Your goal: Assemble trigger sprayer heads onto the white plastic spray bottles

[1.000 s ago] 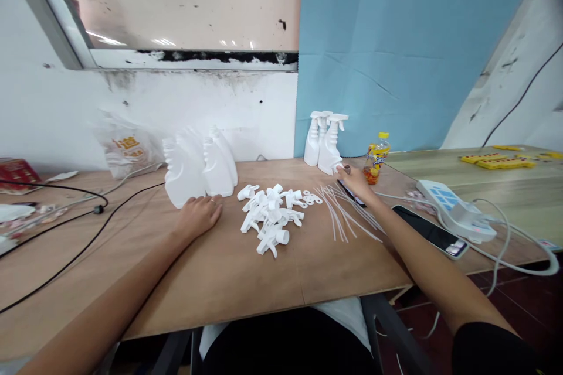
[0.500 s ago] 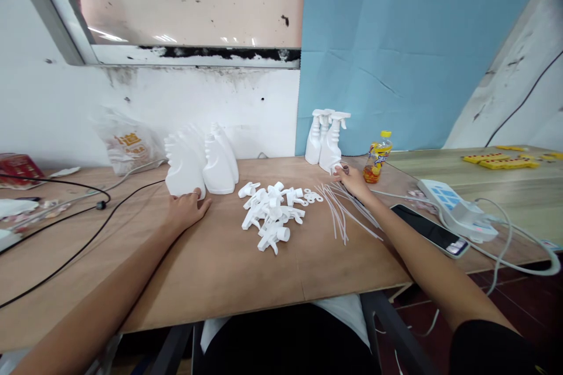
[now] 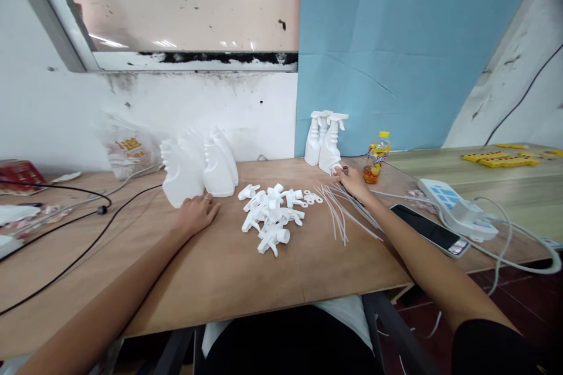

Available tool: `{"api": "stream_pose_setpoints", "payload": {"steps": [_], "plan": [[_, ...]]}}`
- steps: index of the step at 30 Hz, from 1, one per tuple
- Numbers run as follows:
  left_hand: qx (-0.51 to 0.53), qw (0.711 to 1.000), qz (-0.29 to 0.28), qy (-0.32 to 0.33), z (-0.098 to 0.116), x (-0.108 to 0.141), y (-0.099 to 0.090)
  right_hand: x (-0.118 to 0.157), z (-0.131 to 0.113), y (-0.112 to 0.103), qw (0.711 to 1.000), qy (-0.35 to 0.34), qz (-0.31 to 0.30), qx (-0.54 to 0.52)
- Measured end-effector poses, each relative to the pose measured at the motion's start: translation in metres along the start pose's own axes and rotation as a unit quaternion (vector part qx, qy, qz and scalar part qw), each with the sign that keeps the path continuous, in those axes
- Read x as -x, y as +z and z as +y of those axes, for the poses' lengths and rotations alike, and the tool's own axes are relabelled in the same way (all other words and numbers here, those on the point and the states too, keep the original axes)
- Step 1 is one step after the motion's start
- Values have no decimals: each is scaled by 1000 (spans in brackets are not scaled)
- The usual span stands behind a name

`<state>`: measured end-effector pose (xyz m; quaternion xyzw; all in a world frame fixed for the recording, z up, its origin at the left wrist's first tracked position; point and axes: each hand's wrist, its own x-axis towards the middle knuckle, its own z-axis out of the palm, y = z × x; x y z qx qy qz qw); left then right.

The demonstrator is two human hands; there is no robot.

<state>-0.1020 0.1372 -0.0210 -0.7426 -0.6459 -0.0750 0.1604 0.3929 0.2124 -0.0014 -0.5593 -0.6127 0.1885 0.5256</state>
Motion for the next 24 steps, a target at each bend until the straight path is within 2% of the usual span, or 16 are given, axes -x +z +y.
{"api": "stream_pose_setpoints", "payload": {"steps": [3,8,14,24], "plan": [[42,998,17,34,23,-15,5,-1,1,-1,1000,-4,-2,0],[59,998,21,-17,43,-46,15,-1,1,-2,1000,-8,-6,10],[64,997,20,-49,39,-55,22,-1,2,1,1000,-13,-9,16],[106,993,26,-33,28,-67,33,-4,12,2,1000,-26,5,11]]}}
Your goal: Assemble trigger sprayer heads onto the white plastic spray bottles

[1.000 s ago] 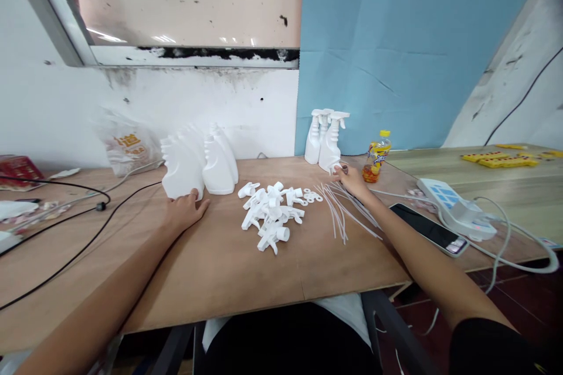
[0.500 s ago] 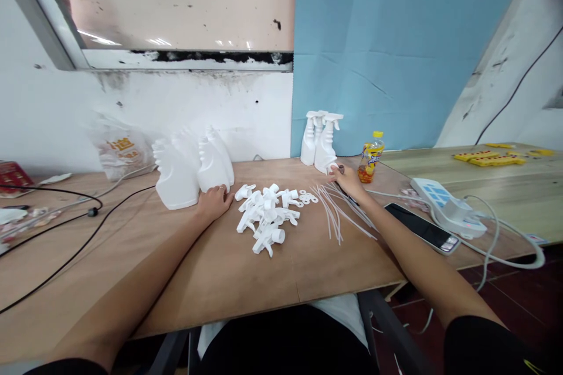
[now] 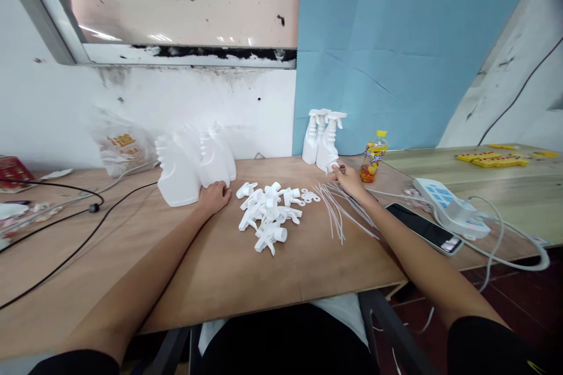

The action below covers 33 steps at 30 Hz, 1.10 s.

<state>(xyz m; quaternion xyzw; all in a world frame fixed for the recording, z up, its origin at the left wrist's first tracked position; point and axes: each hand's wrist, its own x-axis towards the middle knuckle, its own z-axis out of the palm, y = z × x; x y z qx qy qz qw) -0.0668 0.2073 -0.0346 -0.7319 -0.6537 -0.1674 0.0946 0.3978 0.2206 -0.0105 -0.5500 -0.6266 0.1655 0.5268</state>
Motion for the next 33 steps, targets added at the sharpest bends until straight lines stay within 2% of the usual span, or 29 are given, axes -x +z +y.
{"api": "stream_pose_setpoints", "payload": {"steps": [5,9,12,14,17,20,23,25,30,33], "plan": [[33,999,35,18,0,8,-5,2,-6,2,999,4,7,-42],[67,993,90,28,11,24,-19,7,-22,5,994,10,-14,-108],[138,978,145,64,35,36,-35,17,-42,6,990,-9,-51,-134],[225,953,174,106,59,41,-48,27,-63,9,988,-54,-87,-113],[349,911,152,157,101,43,-65,45,-101,21,972,-131,-163,-103],[497,849,87,155,136,43,-74,61,-137,35,951,-164,-234,-118],[614,781,6,109,150,49,-72,72,-152,45,930,-127,-305,-162],[672,735,-39,79,148,56,-69,73,-148,47,920,-97,-317,-210],[802,584,-121,31,126,70,-67,67,-117,41,925,3,-218,-310],[835,527,-156,0,117,70,-70,69,-106,40,897,17,-234,-374]]}}
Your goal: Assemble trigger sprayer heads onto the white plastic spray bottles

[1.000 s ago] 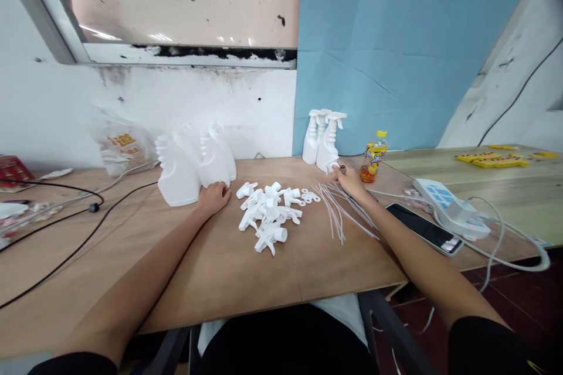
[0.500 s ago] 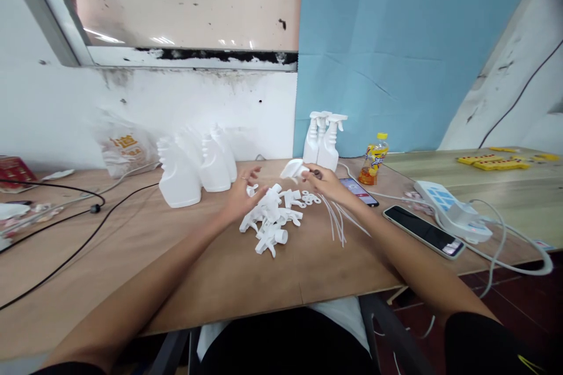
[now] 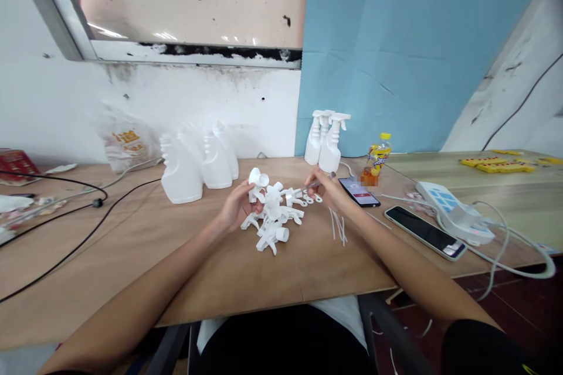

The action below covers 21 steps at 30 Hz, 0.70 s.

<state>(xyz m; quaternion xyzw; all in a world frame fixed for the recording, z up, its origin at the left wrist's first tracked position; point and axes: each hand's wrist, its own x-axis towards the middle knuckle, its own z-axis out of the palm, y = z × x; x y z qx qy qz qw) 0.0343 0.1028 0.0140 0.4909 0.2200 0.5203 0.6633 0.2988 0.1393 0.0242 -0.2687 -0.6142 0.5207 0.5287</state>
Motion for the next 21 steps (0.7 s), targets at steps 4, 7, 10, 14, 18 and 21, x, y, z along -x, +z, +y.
{"api": "stream_pose_setpoints", "payload": {"steps": [4,7,10,14,18,21], "plan": [[23,999,5,-33,4,-2,1,10,1,11,997,-53,-63,-9],[4,999,-2,-40,3,-2,3,19,-2,23,988,-89,-78,97],[-22,999,4,-25,0,-2,4,24,-3,30,956,-172,-63,228],[-46,999,22,-15,0,-2,3,22,1,26,850,-358,-117,369],[-106,992,72,-19,5,-2,4,20,0,20,766,-438,-175,438],[-202,975,95,-4,5,-2,5,22,-4,21,747,-437,-214,453]]}}
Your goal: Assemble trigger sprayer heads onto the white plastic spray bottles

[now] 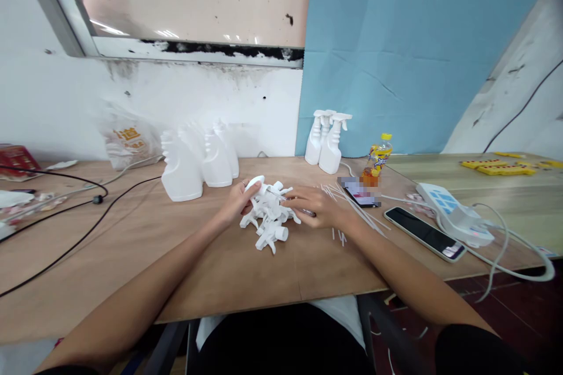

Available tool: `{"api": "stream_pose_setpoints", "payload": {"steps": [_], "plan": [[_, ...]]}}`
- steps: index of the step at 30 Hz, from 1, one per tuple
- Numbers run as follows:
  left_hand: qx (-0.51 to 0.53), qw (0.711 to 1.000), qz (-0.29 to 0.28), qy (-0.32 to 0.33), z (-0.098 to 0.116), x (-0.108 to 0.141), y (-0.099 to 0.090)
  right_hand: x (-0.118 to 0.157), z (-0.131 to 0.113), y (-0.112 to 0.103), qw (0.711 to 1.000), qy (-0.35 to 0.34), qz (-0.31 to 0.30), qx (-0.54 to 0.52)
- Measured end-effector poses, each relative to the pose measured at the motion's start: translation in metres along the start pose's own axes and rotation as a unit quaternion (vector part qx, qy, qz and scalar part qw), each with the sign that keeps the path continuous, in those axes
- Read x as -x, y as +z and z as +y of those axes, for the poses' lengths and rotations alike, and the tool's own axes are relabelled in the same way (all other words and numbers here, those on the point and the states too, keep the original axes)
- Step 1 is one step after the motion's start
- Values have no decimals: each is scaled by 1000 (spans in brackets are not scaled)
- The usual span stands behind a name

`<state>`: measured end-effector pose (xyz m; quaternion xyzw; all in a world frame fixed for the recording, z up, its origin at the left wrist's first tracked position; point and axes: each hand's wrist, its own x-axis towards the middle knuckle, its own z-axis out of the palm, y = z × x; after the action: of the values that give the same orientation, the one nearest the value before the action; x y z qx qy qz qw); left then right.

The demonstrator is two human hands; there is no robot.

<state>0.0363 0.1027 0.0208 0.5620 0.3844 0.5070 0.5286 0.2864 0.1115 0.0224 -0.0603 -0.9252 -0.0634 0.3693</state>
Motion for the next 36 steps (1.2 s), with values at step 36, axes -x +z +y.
{"api": "stream_pose_setpoints", "payload": {"steps": [36], "plan": [[136,990,-33,-28,4,2,-1,-5,-21,31,963,160,134,-169]]}}
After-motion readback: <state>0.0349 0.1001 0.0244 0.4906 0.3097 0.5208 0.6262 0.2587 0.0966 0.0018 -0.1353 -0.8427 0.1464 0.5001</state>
